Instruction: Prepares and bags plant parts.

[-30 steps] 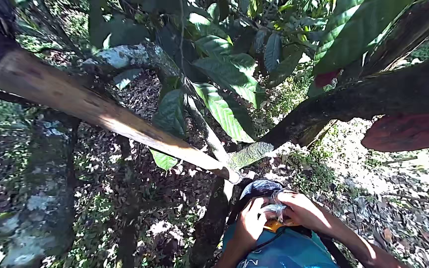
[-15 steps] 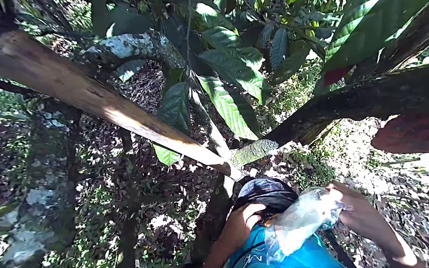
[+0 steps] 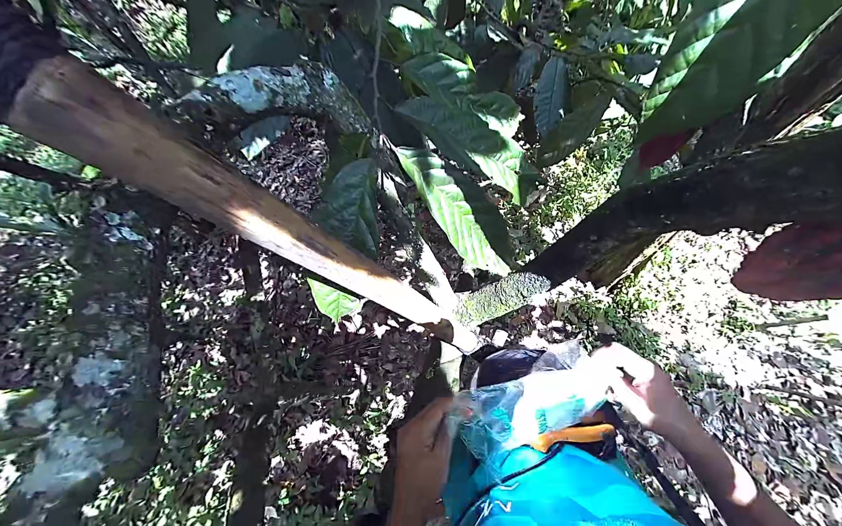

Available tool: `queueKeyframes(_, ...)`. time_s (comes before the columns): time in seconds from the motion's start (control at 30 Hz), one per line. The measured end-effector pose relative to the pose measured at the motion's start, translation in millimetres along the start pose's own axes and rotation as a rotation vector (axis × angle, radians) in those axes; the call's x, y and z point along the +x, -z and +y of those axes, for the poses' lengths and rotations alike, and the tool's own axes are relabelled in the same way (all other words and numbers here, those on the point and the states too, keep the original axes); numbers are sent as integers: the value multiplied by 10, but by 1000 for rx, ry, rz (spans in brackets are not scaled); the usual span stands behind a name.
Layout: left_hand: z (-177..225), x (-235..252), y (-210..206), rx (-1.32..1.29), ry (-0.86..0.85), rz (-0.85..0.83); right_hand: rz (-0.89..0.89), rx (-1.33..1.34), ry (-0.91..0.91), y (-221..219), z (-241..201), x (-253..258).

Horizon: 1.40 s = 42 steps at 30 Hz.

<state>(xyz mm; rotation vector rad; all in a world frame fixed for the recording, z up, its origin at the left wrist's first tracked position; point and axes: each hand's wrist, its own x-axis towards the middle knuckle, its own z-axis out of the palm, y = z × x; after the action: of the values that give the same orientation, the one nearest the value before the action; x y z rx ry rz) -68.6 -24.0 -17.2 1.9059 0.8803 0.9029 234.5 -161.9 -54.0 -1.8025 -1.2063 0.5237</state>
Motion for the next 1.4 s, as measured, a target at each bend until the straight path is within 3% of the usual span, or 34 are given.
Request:
queueKeyframes(0.13,-29,47,377,417,-250,217,388,223,-162,249,19,3)
queueKeyframes(0.2,60,23,364,375,-391,106,530,306,-117,347,-3,-41)
queueKeyframes(0.3,-40,-121,-127,-68,-355,-279,565,348,69,374,-139,-95)
queueKeyframes(0.4,-326,-147,-592,-181,-227,-623,397,265,321,290,-247,-143)
queueKeyframes(0.47,-337,-83,-706,-85,11,-753,216,219,475,186,-339,-130)
queueKeyframes(0.53,-537,-121,-766,-74,315,-758,-23,96,609,39,-422,-87)
queueKeyframes(0.6,-1146,-213,-904,-360,197,-697,-230,-45,685,-145,-457,-34)
queueKeyframes(0.63,-1149,-157,-964,-474,129,-689,-313,-127,713,-221,-443,-15)
queueKeyframes(0.7,-221,175,-885,-135,563,-719,-510,-270,705,-315,-407,7)
queueKeyframes(0.73,-9,251,-824,-145,781,-702,-629,-317,650,-337,-379,3)
queueKeyframes(0.77,-113,231,-771,-214,815,-696,-767,-365,529,-348,-352,-5)
queueKeyframes(0.83,-356,275,-797,38,612,-818,-961,-423,185,-342,-309,29)
queueKeyframes(0.9,-392,487,-919,329,360,-1116,-916,-478,10,-334,-254,60)
queueKeyframes(0.93,-424,531,-963,322,224,-1209,-873,-498,-22,-346,-245,68)
queueKeyframes(1.0,-412,493,-928,182,31,-1230,-866,-530,-77,-378,-242,108)
queueKeyframes(1.07,-206,418,-706,88,81,-1158,-953,-566,-168,-438,-167,160)
queueKeyframes(1.13,36,359,-501,89,148,-971,-1009,-567,-110,-469,-91,184)
queueKeyframes(1.27,-91,189,-707,82,-93,-679,-1251,-590,70,-475,-208,384)
queueKeyframes(1.33,-173,215,-869,251,-15,-717,-1246,-567,72,-425,-294,445)
queueKeyframes(1.4,-214,295,-950,459,134,-862,-1142,-497,6,-323,-348,451)
